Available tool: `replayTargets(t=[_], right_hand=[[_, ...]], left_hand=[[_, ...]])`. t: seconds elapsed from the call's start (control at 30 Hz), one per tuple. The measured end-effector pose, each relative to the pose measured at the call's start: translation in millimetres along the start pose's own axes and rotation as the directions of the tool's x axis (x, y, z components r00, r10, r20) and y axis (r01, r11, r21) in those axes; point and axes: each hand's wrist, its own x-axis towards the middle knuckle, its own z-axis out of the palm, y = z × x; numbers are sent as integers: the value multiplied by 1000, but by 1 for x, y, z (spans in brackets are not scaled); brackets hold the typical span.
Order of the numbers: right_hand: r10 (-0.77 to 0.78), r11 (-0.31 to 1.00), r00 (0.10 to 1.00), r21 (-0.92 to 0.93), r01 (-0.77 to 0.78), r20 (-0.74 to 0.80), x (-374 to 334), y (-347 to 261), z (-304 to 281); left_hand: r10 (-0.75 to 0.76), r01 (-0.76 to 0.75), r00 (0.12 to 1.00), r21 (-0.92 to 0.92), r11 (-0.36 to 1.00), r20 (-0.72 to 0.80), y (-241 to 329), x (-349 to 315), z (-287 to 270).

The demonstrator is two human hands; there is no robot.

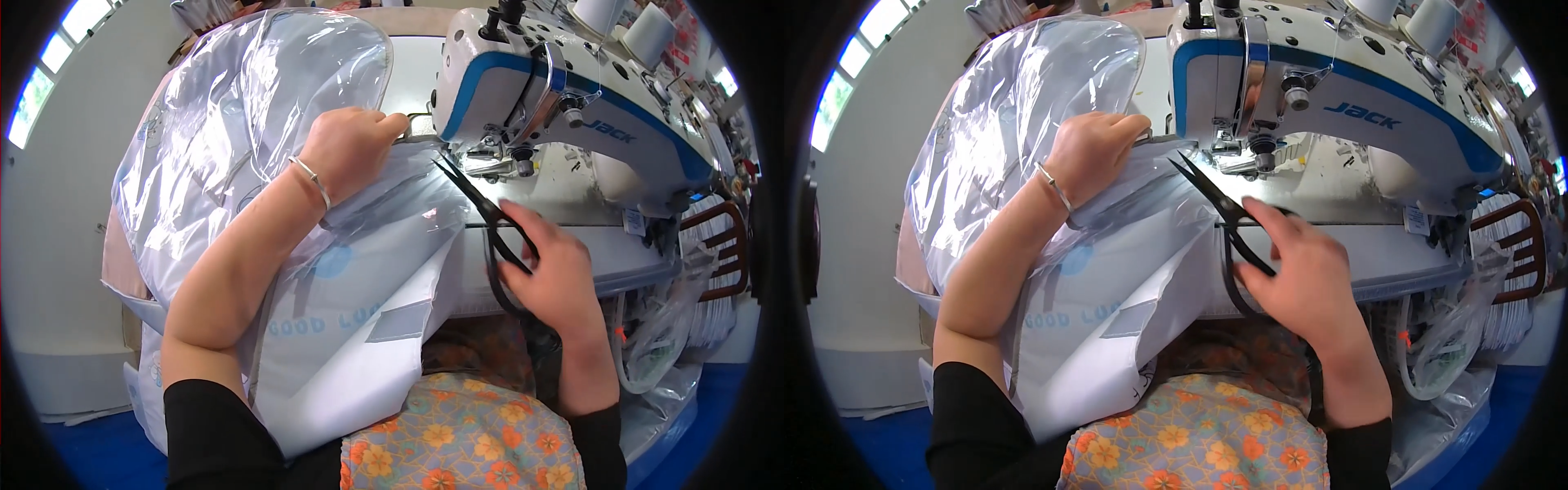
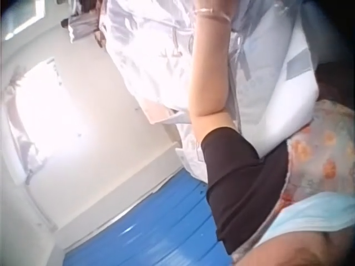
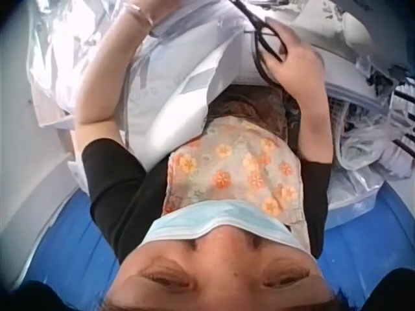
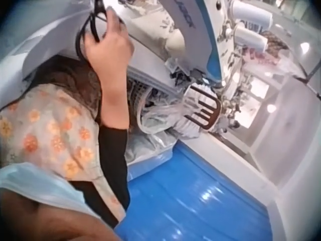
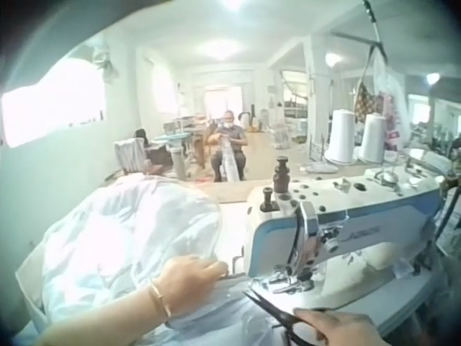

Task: Sewing a plastic and fabric cover using an industrial sewing machine.

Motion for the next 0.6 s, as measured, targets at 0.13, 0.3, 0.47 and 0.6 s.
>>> replayTargets(t=[0.13,0.3,0.47,0.6], right_hand=[[-133,990,981,-56,127,-138,24,1,15],[-121,990,987,-80,113,-107,33,-10,15],[-112,984,992,-146,103,-50,34,-20,10],[-165,973,985,-169,156,-39,34,-22,8]], left_hand=[[23,-23,999,-21,1000,-26,3,2,3],[25,-25,999,0,1000,-25,9,1,0],[57,-56,997,13,998,-61,8,-3,3],[59,-58,998,17,998,-38,9,-1,2]])
